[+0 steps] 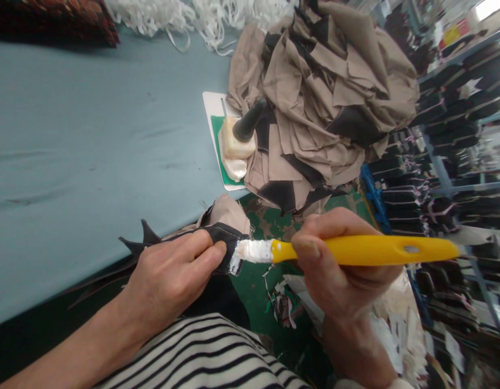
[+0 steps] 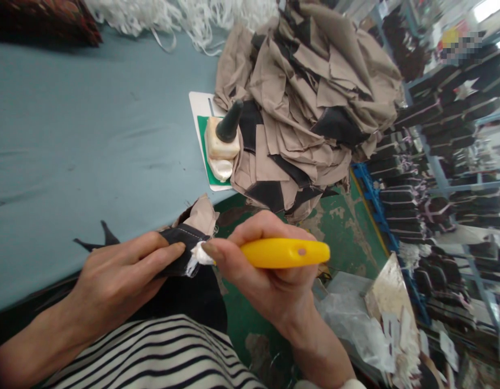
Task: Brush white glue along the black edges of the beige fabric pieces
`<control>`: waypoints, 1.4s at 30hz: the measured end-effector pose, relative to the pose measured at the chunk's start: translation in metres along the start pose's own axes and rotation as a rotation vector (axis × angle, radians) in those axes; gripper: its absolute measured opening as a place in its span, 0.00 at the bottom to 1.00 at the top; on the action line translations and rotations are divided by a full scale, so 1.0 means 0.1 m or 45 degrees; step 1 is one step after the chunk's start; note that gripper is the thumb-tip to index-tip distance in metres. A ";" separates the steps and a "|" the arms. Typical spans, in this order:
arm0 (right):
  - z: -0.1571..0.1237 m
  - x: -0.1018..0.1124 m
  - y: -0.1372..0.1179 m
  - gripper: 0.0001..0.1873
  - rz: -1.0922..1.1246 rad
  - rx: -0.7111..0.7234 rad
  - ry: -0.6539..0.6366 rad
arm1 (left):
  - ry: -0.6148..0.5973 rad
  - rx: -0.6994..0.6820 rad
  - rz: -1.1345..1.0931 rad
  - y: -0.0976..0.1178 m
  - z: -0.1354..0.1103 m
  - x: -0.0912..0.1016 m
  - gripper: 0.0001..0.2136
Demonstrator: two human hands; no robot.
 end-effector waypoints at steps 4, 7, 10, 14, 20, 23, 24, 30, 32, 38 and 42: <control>0.07 -0.17 -0.06 0.11 -0.049 0.183 -0.243 | -0.008 -0.009 0.025 0.00 0.04 0.01 0.11; 0.06 -0.25 -0.14 0.14 -0.029 0.192 -0.359 | 0.016 -0.012 0.030 -0.03 0.02 0.01 0.11; 0.02 -0.24 -0.16 0.14 -0.001 0.183 -0.340 | 0.019 0.006 0.028 -0.06 0.00 0.01 0.10; 0.00 -0.17 -0.04 0.11 0.005 0.129 -0.261 | 0.010 -0.007 0.033 -0.05 0.00 0.01 0.11; 0.09 -0.08 0.04 0.11 -0.079 0.203 -0.113 | 0.022 0.004 0.037 -0.05 0.02 0.00 0.11; 0.12 -0.10 0.02 0.11 -0.068 0.225 -0.086 | 0.021 0.011 0.047 -0.05 0.02 -0.01 0.11; 0.13 -0.11 0.01 0.11 -0.067 0.230 -0.091 | 0.015 0.010 0.044 -0.05 0.01 -0.02 0.11; 0.13 -0.21 0.04 0.14 -0.147 0.180 -0.221 | 0.024 0.022 0.052 -0.05 0.02 -0.01 0.12; 0.10 -0.24 0.03 0.15 -0.137 0.140 -0.273 | 0.023 0.035 0.060 -0.06 0.03 -0.01 0.13; 0.05 -0.38 -0.10 0.16 0.013 0.162 -0.393 | 0.033 0.058 0.072 -0.10 0.05 -0.04 0.14; 0.05 -0.37 -0.11 0.16 0.052 0.184 -0.393 | 0.038 0.075 0.079 -0.14 0.05 -0.05 0.14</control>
Point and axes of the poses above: each hand's wrist, its own z-axis towards the middle knuckle, its own x-axis out of the back of the hand, y = z × x, the point moved 6 cm from there along z, towards the middle knuckle, and after that the axes turned 13 degrees about x, right-handed, at the moved point
